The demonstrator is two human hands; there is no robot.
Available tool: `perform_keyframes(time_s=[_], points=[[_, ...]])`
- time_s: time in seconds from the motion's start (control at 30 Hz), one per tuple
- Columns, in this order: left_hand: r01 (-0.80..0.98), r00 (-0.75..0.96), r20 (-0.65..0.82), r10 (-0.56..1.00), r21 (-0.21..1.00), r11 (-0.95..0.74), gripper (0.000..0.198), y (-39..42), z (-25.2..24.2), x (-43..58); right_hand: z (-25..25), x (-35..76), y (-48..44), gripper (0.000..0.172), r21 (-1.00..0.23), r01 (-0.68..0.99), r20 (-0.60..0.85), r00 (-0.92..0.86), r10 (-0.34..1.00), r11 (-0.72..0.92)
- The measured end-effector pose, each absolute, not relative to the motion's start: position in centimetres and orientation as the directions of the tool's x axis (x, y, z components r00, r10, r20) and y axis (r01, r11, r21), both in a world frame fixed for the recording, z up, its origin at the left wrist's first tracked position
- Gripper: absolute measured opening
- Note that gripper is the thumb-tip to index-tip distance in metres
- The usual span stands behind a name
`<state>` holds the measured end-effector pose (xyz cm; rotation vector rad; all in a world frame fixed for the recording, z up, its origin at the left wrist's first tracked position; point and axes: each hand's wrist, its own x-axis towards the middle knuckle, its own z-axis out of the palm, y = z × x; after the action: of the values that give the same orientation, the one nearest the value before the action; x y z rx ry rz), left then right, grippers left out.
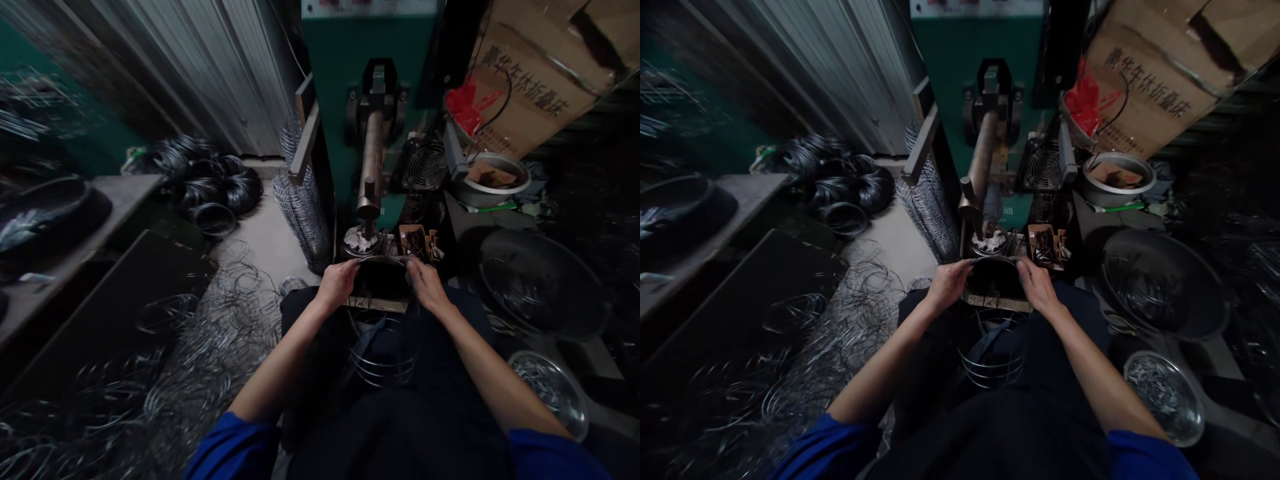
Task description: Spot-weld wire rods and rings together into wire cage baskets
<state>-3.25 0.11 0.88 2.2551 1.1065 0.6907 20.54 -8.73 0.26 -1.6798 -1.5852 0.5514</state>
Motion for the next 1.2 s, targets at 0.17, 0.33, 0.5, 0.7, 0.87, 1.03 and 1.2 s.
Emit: perform_keyframes(time_s=[0.17, 0.33, 0.5, 0.7, 0.87, 1.03, 1.2], points=[[0.488, 0.52, 0.172, 0.837, 0.745, -0.456, 0.03, -0.8, 0.5, -3.0, -1.2, 20.1, -8.8, 0.051, -0.704, 0.707, 0.156, 0.241, 0.958, -0.063], [0.522, 0.518, 0.141, 0.844, 0.729, -0.443, 0.028, -1.8, -0.9, -3.3, -1.8, 20.5, -9.9, 0.05, -0.793, 0.609, 0.071, 0.135, 0.988, -0.026], [0.547, 0.525, 0.156, 0.837, 0.692, -0.472, 0.028, -0.9, -0.9, -3.5, -0.1, 20.4, -9.8, 0.045, -0.742, 0.669, 0.045, 0.099, 0.994, -0.033], [0.57, 0.544, 0.193, 0.817, 0.629, -0.528, 0.027, 1.2, 0.6, -3.2, 2.2, 20.0, -7.5, 0.04, -0.604, 0.794, 0.026, 0.108, 0.994, -0.071], [0.575, 0.552, 0.222, 0.804, 0.596, -0.56, 0.026, 2.3, 1.9, -3.5, 2.8, 19.9, -5.7, 0.036, -0.489, 0.872, 0.128, 0.084, 0.988, -0.011], [0.587, 0.555, 0.235, 0.798, 0.569, -0.576, 0.028, 2.5, 3.1, -3.9, 3.5, 19.5, -4.9, 0.035, -0.387, 0.922, 0.162, 0.085, 0.983, -0.016], [0.611, 0.561, 0.243, 0.791, 0.524, -0.594, 0.029, 2.5, 4.1, -4.1, 4.7, 19.1, -4.6, 0.031, -0.423, 0.906, 0.164, 0.085, 0.983, -0.008]])
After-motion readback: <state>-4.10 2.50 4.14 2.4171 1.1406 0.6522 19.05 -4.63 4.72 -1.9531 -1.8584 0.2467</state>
